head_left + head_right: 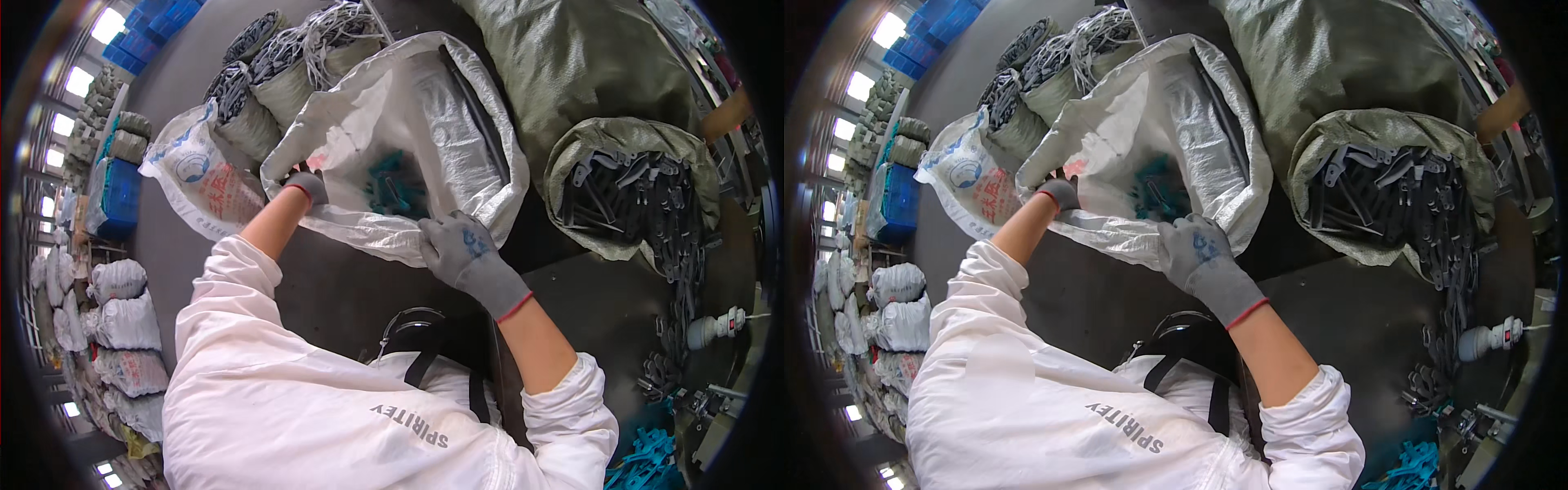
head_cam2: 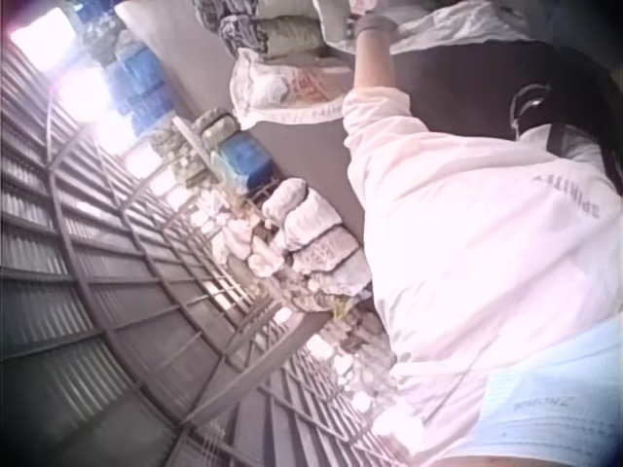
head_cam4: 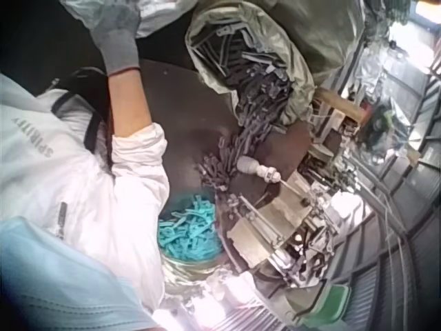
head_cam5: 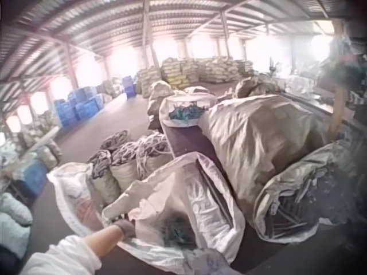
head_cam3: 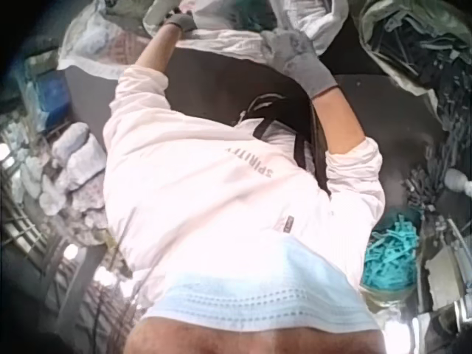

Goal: The person assembles teal and grey plastic handle components using a press machine.

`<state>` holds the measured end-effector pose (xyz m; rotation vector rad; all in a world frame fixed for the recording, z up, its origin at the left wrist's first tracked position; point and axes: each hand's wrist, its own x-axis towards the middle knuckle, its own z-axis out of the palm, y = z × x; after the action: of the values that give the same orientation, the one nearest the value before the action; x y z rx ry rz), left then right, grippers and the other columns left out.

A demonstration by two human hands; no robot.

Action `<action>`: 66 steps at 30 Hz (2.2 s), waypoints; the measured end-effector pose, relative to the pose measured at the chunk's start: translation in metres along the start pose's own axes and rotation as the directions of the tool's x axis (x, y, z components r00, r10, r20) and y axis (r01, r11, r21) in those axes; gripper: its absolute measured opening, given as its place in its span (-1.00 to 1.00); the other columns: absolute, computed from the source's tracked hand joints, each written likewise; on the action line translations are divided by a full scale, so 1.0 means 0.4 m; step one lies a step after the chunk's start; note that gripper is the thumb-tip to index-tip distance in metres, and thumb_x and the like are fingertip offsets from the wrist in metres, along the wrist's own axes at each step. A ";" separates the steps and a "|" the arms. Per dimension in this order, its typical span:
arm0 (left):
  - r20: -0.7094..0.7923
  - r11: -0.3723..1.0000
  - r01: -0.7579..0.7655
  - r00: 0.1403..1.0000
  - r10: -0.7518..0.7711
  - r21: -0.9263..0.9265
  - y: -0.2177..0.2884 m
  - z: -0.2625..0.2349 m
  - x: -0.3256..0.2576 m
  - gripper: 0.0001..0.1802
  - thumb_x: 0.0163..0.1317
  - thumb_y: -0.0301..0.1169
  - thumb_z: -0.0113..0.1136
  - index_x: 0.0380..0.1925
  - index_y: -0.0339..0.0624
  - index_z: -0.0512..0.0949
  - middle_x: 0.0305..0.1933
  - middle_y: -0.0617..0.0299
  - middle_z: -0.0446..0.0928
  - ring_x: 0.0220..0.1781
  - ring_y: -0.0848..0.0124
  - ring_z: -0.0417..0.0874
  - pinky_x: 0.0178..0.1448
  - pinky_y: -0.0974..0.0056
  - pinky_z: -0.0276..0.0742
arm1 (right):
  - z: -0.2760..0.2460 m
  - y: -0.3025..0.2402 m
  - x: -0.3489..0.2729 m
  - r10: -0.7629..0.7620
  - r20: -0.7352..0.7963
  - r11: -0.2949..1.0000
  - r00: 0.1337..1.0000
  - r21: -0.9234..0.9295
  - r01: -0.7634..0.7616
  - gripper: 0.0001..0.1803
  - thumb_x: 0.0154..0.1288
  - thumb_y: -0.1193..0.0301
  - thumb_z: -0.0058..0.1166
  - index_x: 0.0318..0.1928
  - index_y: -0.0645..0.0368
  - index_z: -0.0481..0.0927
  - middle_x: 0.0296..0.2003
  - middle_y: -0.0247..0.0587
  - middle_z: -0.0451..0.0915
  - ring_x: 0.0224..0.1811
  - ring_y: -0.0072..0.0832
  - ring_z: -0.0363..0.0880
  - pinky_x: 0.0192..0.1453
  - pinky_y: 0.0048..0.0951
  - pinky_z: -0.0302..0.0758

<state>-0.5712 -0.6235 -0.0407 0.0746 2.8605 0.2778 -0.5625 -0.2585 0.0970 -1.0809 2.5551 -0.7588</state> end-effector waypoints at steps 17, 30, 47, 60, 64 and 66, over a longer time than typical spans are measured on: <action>-0.545 0.578 -0.810 0.530 0.650 -0.100 0.955 -0.356 -0.026 -0.88 0.08 -0.49 0.11 -0.35 -0.21 0.56 -0.35 0.05 0.56 -0.32 0.10 0.59 -0.22 0.15 0.48 | -0.047 -0.027 -0.458 0.101 -0.573 0.993 0.813 0.107 -0.048 -0.64 0.06 0.53 0.09 -0.05 0.23 0.51 -0.16 -0.07 0.52 -0.07 -0.17 0.49 0.03 -0.22 0.43; -0.233 0.650 -0.688 0.607 0.759 0.323 1.201 -0.235 0.129 -0.72 0.04 -0.27 0.16 -0.35 -0.26 0.51 -0.36 -0.04 0.56 -0.26 -0.04 0.57 -0.20 0.03 0.48 | -0.041 -0.059 -1.119 0.595 -0.792 0.524 -0.139 0.513 -0.680 -0.68 0.08 0.50 0.11 -0.08 0.16 0.56 -0.32 -0.12 0.58 -0.33 -0.20 0.56 -0.19 -0.29 0.52; -0.182 0.138 -0.810 0.288 0.940 -0.569 1.539 -0.176 -0.173 -0.67 0.05 -0.52 0.20 -0.14 -0.27 0.46 -0.38 0.24 0.47 -0.36 0.53 0.49 -0.29 0.44 0.39 | -0.111 0.218 -1.385 0.442 -0.808 0.124 -0.389 0.484 -0.866 -0.54 0.34 0.34 -0.16 0.21 0.24 0.26 -0.16 0.18 0.50 -0.04 0.02 0.48 0.04 -0.18 0.44; 0.401 0.468 -0.030 0.468 0.787 -0.883 1.684 -0.101 -0.199 -0.64 0.36 -0.21 -0.05 -0.10 -0.31 0.48 -0.31 0.26 0.56 -0.36 0.57 0.55 -0.26 0.46 0.49 | -0.211 0.163 -1.175 0.960 -0.256 0.280 -0.114 0.861 0.424 -0.72 0.21 0.47 0.02 -0.04 0.14 0.47 -0.43 -0.39 0.46 -0.53 -0.61 0.45 -0.53 -0.61 0.41; 0.520 0.586 0.005 0.466 0.716 -0.811 1.709 -0.148 -0.221 -0.68 0.36 -0.22 -0.05 -0.24 -0.28 0.52 -0.40 0.29 0.54 -0.49 0.58 0.53 -0.36 0.42 0.48 | -0.211 0.158 -1.150 0.962 -0.267 0.272 -0.056 0.924 0.270 -0.54 0.18 0.48 0.04 0.13 0.15 0.40 -0.39 -0.36 0.45 -0.53 -0.59 0.46 -0.52 -0.57 0.44; 0.504 0.594 -0.059 0.466 0.727 -0.802 1.705 -0.151 -0.212 -0.67 0.35 -0.22 -0.04 -0.19 -0.28 0.52 -0.37 0.26 0.56 -0.45 0.56 0.55 -0.33 0.42 0.49 | -0.218 0.139 -1.120 0.949 -0.314 0.314 -0.028 0.935 0.164 -0.38 0.15 0.47 0.04 0.27 0.11 0.29 -0.26 -0.27 0.47 -0.52 -0.60 0.47 -0.49 -0.54 0.46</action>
<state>-0.4886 0.0277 0.1719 0.6320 1.5715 1.1037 -0.3245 0.1307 0.1552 1.2696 2.0578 -2.6041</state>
